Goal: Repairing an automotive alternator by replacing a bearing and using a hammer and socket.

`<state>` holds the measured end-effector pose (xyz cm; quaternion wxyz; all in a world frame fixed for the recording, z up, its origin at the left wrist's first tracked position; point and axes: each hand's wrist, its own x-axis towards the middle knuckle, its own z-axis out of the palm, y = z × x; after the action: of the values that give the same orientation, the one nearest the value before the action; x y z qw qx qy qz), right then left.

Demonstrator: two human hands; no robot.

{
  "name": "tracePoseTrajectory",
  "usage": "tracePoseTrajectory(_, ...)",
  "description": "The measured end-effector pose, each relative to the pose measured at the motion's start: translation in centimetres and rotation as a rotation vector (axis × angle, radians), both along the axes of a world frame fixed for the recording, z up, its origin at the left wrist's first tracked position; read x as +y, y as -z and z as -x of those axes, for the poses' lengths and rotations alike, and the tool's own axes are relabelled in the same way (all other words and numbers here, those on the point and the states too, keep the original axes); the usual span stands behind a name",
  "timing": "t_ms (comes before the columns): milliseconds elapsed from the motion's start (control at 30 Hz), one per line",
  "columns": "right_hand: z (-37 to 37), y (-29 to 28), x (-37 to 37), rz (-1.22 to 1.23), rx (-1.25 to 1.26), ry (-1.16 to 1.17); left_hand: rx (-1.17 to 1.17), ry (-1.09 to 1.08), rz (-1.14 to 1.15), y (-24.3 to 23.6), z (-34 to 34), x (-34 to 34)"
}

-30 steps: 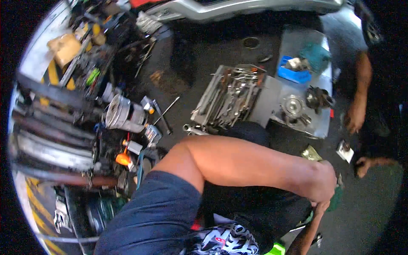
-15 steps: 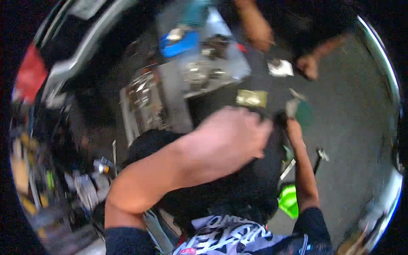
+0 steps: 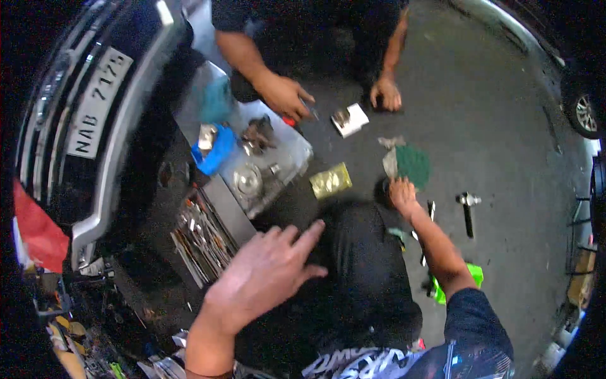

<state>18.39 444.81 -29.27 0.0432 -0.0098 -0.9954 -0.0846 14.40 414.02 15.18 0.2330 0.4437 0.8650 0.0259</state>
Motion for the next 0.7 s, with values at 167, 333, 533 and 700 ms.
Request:
tracePoseTrajectory(167,0.0,-0.6,-0.3,0.313,0.007,0.099,0.038,0.025,-0.018,0.0,0.2,0.2)
tracePoseTrajectory(333,0.3,-0.2,-0.7,0.194,0.357,0.123,0.027,0.047,-0.023,0.5,0.4,0.5)
tracePoseTrajectory(533,0.2,0.0,-0.7,0.286,0.053,0.251,-0.005,0.041,0.008,0.3,0.1,0.8)
tracePoseTrajectory(700,1.7,-2.3,-0.9,0.14,-0.258,0.308,0.015,0.059,-0.087,0.8,0.0,0.4)
